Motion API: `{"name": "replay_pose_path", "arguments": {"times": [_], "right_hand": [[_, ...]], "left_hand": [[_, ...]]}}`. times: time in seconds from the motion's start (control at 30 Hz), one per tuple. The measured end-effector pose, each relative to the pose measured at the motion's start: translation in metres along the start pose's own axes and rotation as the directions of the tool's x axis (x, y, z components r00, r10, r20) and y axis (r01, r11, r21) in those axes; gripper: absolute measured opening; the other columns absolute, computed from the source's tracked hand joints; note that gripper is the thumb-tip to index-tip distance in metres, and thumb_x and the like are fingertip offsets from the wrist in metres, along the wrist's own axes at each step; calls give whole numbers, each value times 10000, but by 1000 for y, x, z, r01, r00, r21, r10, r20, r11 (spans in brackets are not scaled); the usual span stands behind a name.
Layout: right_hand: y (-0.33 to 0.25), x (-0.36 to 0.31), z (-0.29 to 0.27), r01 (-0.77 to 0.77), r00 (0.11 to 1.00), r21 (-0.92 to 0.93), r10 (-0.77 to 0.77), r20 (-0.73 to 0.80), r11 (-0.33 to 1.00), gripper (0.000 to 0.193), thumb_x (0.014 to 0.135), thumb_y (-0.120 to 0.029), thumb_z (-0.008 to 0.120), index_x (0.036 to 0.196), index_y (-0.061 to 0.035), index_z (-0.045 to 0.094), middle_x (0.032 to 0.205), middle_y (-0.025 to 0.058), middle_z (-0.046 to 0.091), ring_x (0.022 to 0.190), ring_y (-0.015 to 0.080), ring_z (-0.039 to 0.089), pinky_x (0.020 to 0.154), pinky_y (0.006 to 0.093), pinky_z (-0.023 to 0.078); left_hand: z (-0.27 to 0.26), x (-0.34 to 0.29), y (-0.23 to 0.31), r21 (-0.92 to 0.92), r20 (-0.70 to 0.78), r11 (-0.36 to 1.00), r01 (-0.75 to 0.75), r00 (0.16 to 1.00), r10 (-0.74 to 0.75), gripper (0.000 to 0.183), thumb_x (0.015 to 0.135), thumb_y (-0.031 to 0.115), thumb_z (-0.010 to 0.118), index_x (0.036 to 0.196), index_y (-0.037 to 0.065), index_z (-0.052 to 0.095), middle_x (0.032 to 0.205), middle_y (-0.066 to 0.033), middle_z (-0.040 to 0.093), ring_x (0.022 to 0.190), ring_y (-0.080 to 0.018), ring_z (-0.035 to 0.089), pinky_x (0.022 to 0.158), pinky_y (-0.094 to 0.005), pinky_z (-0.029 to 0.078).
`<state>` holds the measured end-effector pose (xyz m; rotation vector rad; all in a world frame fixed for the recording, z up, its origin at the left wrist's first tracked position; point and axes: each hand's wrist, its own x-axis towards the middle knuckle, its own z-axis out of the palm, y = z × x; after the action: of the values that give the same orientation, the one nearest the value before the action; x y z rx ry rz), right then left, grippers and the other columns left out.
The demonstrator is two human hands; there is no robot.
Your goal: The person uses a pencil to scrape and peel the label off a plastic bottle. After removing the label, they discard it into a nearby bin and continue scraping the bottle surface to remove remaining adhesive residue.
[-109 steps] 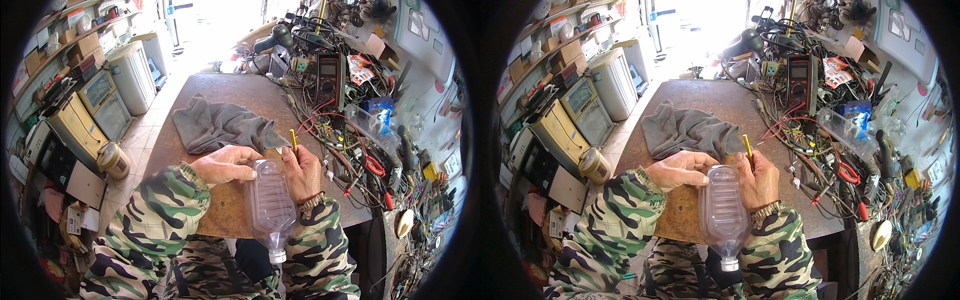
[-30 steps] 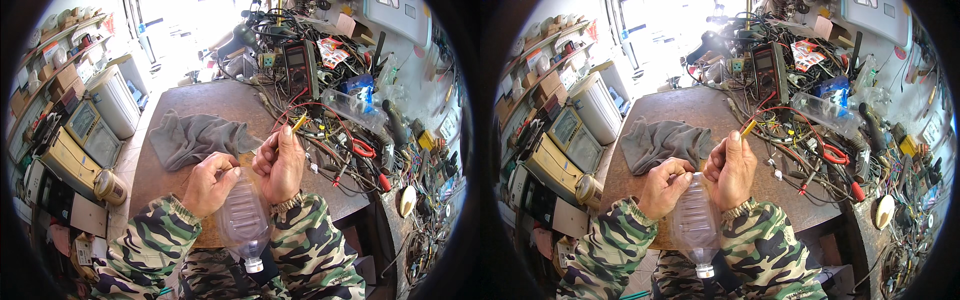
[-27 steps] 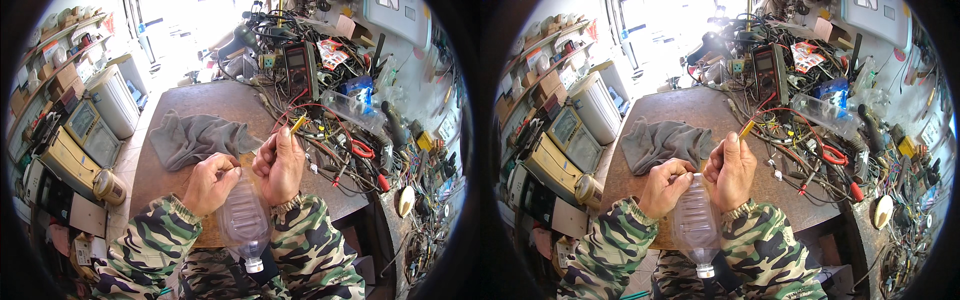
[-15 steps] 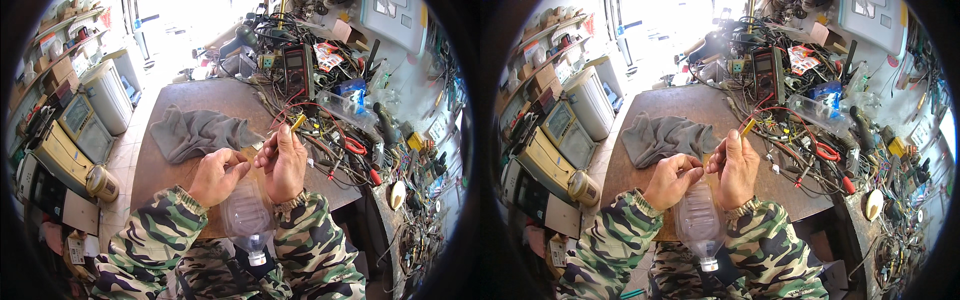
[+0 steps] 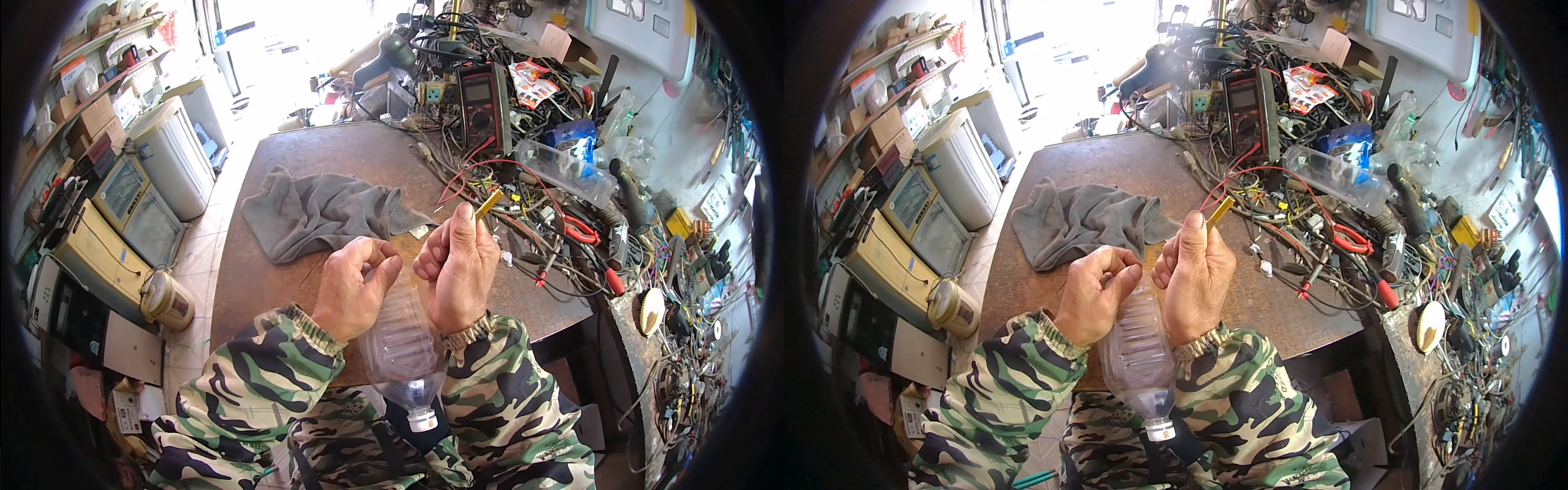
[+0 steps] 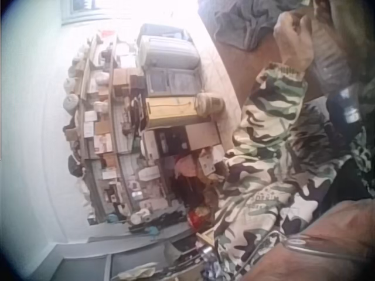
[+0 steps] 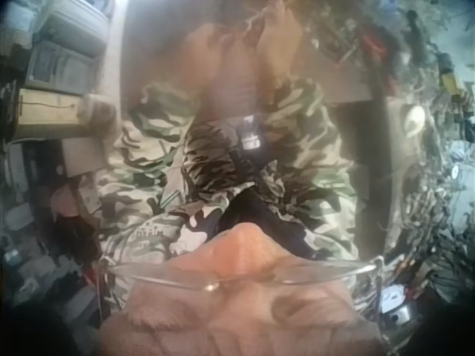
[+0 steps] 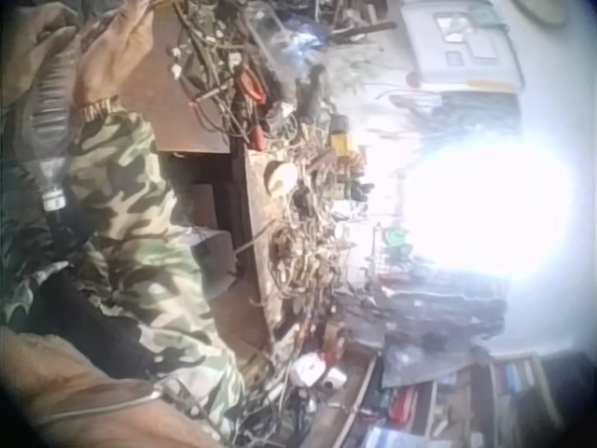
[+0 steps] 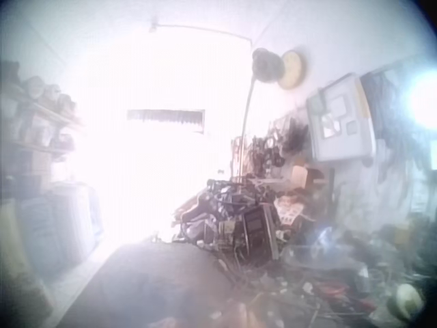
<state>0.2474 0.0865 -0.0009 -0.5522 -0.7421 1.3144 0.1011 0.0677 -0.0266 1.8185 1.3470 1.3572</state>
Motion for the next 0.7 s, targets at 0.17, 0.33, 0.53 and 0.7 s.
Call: {"name": "replay_pose_path", "arguments": {"times": [0.17,0.33,0.53,0.7], "right_hand": [[-3,-3,-1,51,997,-99,-45,59,994,404,1146,-376,531,871,-81,509,712,23,497,574,132,497,551,304,447],[-8,-3,-7,86,980,-308,-25,198,948,384,1147,-340,534,1000,3,623,841,84,655,769,195,676,746,328,559],[-17,-6,-5,42,980,-350,29,195,936,372,1147,-311,526,1078,30,658,1013,155,745,942,216,709,929,361,563],[-21,-11,-4,43,987,-452,33,159,891,380,1145,-316,532,1088,35,667,1037,152,739,990,217,701,955,362,554]], "left_hand": [[1,1,7,-32,11,999,33,999,-33,223,988,162,762,942,-43,686,852,-6,671,763,-57,546,669,-249,459],[5,0,-5,-25,-118,999,27,993,-29,213,922,185,774,924,-20,715,862,-141,713,756,-238,678,708,-366,528],[8,2,-7,126,-260,992,-2,965,35,303,931,249,785,902,-47,725,806,-175,708,752,-207,683,691,-362,528],[-5,11,-3,122,-49,988,94,995,-89,358,881,326,808,821,-16,723,868,-208,694,825,-380,695,750,-468,534]]}}
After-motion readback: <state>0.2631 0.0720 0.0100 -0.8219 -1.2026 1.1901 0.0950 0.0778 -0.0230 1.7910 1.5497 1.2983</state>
